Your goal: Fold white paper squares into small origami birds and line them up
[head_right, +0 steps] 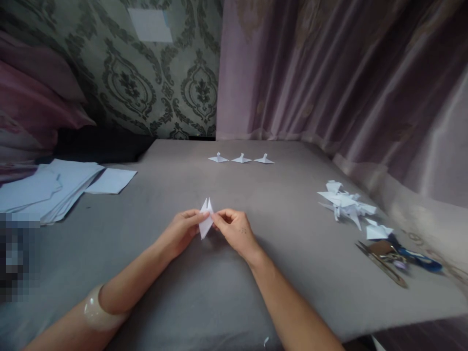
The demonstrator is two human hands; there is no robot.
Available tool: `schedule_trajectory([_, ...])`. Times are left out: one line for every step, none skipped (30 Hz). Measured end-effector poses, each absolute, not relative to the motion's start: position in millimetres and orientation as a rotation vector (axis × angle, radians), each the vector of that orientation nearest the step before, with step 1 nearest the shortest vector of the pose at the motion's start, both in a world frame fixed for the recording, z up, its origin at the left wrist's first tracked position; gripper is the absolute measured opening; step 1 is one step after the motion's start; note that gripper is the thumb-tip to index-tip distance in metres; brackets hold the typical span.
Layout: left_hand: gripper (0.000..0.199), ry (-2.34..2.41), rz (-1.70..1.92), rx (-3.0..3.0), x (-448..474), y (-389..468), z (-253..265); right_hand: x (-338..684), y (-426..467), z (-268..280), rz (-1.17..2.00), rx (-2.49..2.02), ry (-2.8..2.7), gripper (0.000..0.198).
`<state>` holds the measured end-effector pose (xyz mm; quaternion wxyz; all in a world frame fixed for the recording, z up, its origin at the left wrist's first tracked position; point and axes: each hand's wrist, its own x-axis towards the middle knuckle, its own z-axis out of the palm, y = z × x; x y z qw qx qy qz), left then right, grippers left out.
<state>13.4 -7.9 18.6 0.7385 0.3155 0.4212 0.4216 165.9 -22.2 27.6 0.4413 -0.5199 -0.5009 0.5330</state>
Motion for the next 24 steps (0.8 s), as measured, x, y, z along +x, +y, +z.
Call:
schedule_trajectory([0.026, 0.909, 0.908, 0.705, 12.7, -7.2, 17.7, 166.5, -21.6, 27.0, 1.330, -1.293, -1.222, 0.030])
schedule_trajectory([0.028, 0.897, 0.894, 0.713, 11.7, -6.2, 16.7, 167.5, -20.8, 26.3, 1.342, -1.298, -1.197, 0.031])
schedule_trajectory([0.029, 0.896, 0.886, 0.716, 10.6, -5.1, 15.7, 168.9, -19.7, 25.1, 1.357, -1.308, -1.175, 0.032])
schedule_trajectory([0.029, 0.907, 0.883, 0.719, 9.3, -3.8, 14.8, 170.5, -18.4, 23.3, 1.371, -1.321, -1.164, 0.033])
schedule_trajectory([0.030, 0.928, 0.886, 0.729, 8.0, -2.6, 14.0, 172.2, -17.0, 20.8, 1.379, -1.338, -1.169, 0.033])
schedule_trajectory([0.032, 0.955, 0.892, 0.754, 6.7, -1.5, 13.2, 173.8, -15.6, 17.6, 1.375, -1.359, -1.190, 0.034])
schedule_trajectory([0.033, 0.984, 0.901, 0.796, 5.6, -0.6, 12.4, 175.2, -14.2, 13.9, 1.358, -1.385, -1.225, 0.033])
schedule_trajectory([0.034, 1.014, 0.913, 0.855, 4.6, 0.0, 11.6, 176.2, -12.9, 10.0, 1.327, -1.412, -1.269, 0.032])
schedule_trajectory([0.035, 1.043, 0.922, 0.929, 4.0, 0.3, 10.5, 176.9, -11.6, 6.2, 1.281, -1.441, -1.319, 0.031])
schedule_trajectory([0.033, 1.069, 0.925, 1.012, 3.6, 0.4, 9.1, 177.1, -10.4, 2.9, 1.224, -1.473, -1.371, 0.030])
schedule_trajectory([0.030, 1.096, 0.923, 1.100, 3.4, 0.3, 7.5, 177.0, -9.4, 0.2, 1.159, -1.514, -1.429, 0.029])
schedule_trajectory([0.027, 1.125, 0.920, 1.192, 3.5, 0.2, 5.5, 176.6, -8.4, -1.5, 1.095, -1.558, -1.486, 0.027])
schedule_trajectory([0.023, 1.157, 0.922, 1.288, 3.6, 0.0, 3.4, 175.9, -7.6, -2.4, 1.036, -1.601, -1.535, 0.026])
schedule_trajectory([0.018, 1.189, 0.925, 1.389, 3.8, -0.2, 1.4, 175.1, -7.0, -2.5, 0.989, -1.639, -1.573, 0.024])
schedule_trajectory([0.016, 1.224, 0.930, 1.491, 4.0, -0.4, -0.4, 174.1, -6.6, -2.1, 0.958, -1.669, -1.595, 0.023])
schedule_trajectory([0.015, 1.260, 0.933, 1.592, 4.1, -0.6, -1.9, 173.2, -6.4, -1.3, 0.934, -1.692, -1.606, 0.022])
schedule_trajectory([0.015, 1.288, 0.926, 1.690, 4.2, -1.0, -2.9, 172.2, -6.6, -0.3, 0.905, -1.717, -1.614, 0.021])
schedule_trajectory([0.017, 1.305, 0.904, 1.776, 4.1, -1.4, -3.3, 171.3, -7.1, 0.5, 0.863, -1.748, -1.625, 0.019])
schedule_trajectory([0.019, 1.313, 0.869, 1.847, 3.9, -2.0, -3.3, 170.7, -8.0, 1.3, 0.810, -1.789, -1.648, 0.018])
schedule_trajectory([0.022, 1.313, 0.829, 1.902, 3.5, -2.7, -3.0, 170.3, -9.0, 1.8, 0.753, -1.829, -1.678, 0.016])
schedule_trajectory([0.024, 1.308, 0.794, 1.940, 3.0, -3.4, -2.6, 170.4, -10.3, 2.3, 0.698, -1.853, -1.718, 0.015])
schedule_trajectory([0.025, 1.299, 0.767, 1.964, 2.2, -3.9, -2.0, 171.0, -11.5, 2.7, 0.652, -1.851, -1.766, 0.013])
schedule_trajectory([0.027, 1.289, 0.748, 1.976, 1.3, -4.2, -1.5, 172.2, -12.8, 3.2, 0.625, -1.816, -1.820, 0.012])
schedule_trajectory([0.028, 1.278, 0.735, 1.984, 0.3, -4.3, -0.9, 173.8, -14.0, 3.7, 0.611, -1.759, -1.880, 0.012])
